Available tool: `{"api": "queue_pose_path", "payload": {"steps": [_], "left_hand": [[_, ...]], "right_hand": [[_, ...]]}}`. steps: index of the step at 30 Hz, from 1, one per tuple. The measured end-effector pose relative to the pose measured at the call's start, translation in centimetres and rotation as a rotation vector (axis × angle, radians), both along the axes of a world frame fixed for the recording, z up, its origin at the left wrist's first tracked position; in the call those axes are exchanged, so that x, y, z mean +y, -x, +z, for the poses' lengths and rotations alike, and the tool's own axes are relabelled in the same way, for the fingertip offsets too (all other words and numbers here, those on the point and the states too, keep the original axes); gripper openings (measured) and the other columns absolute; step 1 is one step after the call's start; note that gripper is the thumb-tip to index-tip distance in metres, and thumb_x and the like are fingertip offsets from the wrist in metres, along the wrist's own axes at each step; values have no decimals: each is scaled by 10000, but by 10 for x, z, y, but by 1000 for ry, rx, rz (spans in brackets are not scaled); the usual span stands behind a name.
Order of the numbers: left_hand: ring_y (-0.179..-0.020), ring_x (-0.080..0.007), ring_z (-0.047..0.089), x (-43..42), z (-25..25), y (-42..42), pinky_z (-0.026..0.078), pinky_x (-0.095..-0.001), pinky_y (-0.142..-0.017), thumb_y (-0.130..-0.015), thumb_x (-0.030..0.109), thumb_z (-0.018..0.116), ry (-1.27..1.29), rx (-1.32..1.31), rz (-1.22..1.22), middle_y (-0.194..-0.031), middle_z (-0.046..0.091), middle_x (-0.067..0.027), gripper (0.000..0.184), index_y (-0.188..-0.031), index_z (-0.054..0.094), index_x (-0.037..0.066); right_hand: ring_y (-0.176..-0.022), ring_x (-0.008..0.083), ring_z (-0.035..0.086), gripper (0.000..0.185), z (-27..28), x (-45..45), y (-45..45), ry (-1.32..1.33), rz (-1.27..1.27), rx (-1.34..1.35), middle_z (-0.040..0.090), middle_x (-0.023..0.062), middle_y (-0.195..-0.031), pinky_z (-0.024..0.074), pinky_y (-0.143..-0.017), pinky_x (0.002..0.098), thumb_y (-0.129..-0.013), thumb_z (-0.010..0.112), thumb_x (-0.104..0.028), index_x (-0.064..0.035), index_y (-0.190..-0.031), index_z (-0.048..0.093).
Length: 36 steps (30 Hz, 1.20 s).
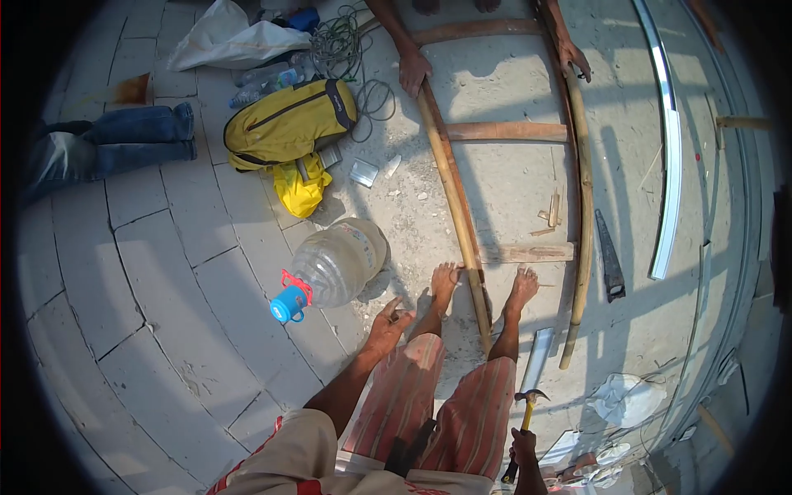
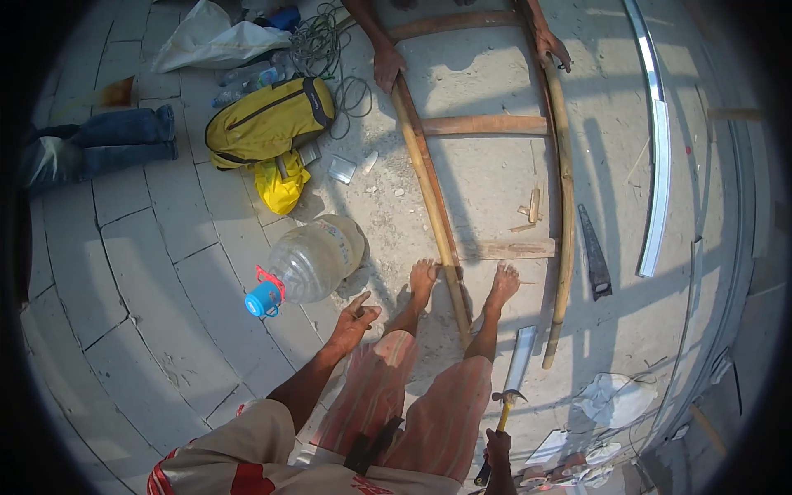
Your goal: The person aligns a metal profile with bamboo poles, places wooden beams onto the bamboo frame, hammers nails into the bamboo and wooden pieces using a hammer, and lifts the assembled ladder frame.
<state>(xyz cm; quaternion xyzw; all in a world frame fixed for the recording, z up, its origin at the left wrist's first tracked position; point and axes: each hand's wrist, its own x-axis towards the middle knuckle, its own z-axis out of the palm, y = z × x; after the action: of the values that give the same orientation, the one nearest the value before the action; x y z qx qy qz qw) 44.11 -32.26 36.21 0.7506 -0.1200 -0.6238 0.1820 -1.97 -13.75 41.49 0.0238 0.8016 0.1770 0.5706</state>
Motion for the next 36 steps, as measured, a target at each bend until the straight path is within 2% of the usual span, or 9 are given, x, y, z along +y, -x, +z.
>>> {"api": "queue_pose_path", "payload": {"steps": [3, 6, 8, 15, 24, 28, 32, 35, 36], "left_hand": [[-806, -70, 532, 2, 19, -26, 445, -240, -806, -905, 234, 665, 27, 3, 130, -842, 620, -24, 656, -1392, 366, -88], [-781, -89, 532, 21, 20, -58, 447, -250, -794, -899, 268, 668, 36, -64, -25, -770, 606, -39, 673, -1375, 376, -106], [-804, -108, 554, 33, 20, -74, 449, -261, -817, -895, 287, 666, 29, -80, -83, -779, 628, -63, 685, -1370, 378, -112], [-1016, -188, 611, 40, 8, -100, 426, -321, -952, -876, 329, 645, -37, -102, -292, -984, 699, -175, 706, -1359, 389, -118], [-1071, -271, 599, 5, 6, -104, 433, -349, -954, -860, 337, 647, 91, -65, -372, -1142, 631, -253, 723, -1369, 391, -107], [-1008, -236, 613, 6, 1, -121, 475, -348, -867, -868, 342, 650, 84, -77, -459, -1077, 649, -195, 723, -1389, 380, -82], [-871, -137, 595, 16, 17, -124, 480, -276, -666, -874, 325, 677, -52, -123, -339, -959, 620, -81, 736, -1432, 347, -24], [-883, -161, 598, 43, 14, -130, 488, -285, -678, -872, 312, 679, -80, -92, -357, -985, 622, -92, 728, -1434, 350, -14], [-934, -221, 609, 56, 14, -139, 500, -341, -730, -867, 323, 676, -102, -118, -393, -1062, 615, -134, 738, -1440, 340, 0]], "right_hand": [[-346, 143, 419, 285, 12, 16, -23, -36, -4, 15, 393, -5, -492, 353, -309, 313, -872, 663, -234, -71, -752, 463], [-354, 156, 452, 224, 22, 25, -48, -69, 84, 13, 444, 12, -510, 368, -324, 321, -864, 656, -201, -46, -777, 519], [-359, 159, 461, 212, 23, 20, -67, -57, 221, -4, 461, 18, -516, 372, -329, 321, -860, 655, -197, -39, -789, 533], [-366, 158, 465, 240, 13, 31, -108, 24, 24, -11, 456, 18, -516, 374, -330, 326, -859, 665, -214, -45, -774, 517], [-375, 158, 470, 276, 37, 105, -135, -55, -140, 3, 451, 19, -515, 375, -330, 332, -858, 677, -235, -53, -753, 497], [-379, 158, 472, 292, 56, 138, -147, -81, -177, -7, 448, 19, -515, 376, -331, 334, -857, 683, -244, -57, -744, 488], [-370, 137, 455, 330, 74, 152, -169, -72, -211, -1, 446, 15, -515, 383, -332, 324, -860, 690, -284, -60, -738, 481], [-381, 177, 502, 369, 56, 179, -178, 17, -125, 7, 514, 50, -536, 431, -361, 341, -844, 694, -325, -21, -722, 523], [-392, 185, 514, 370, 56, 186, -183, 73, -174, 17, 521, 59, -544, 437, -367, 344, -840, 695, -329, -17, -731, 529]]}}
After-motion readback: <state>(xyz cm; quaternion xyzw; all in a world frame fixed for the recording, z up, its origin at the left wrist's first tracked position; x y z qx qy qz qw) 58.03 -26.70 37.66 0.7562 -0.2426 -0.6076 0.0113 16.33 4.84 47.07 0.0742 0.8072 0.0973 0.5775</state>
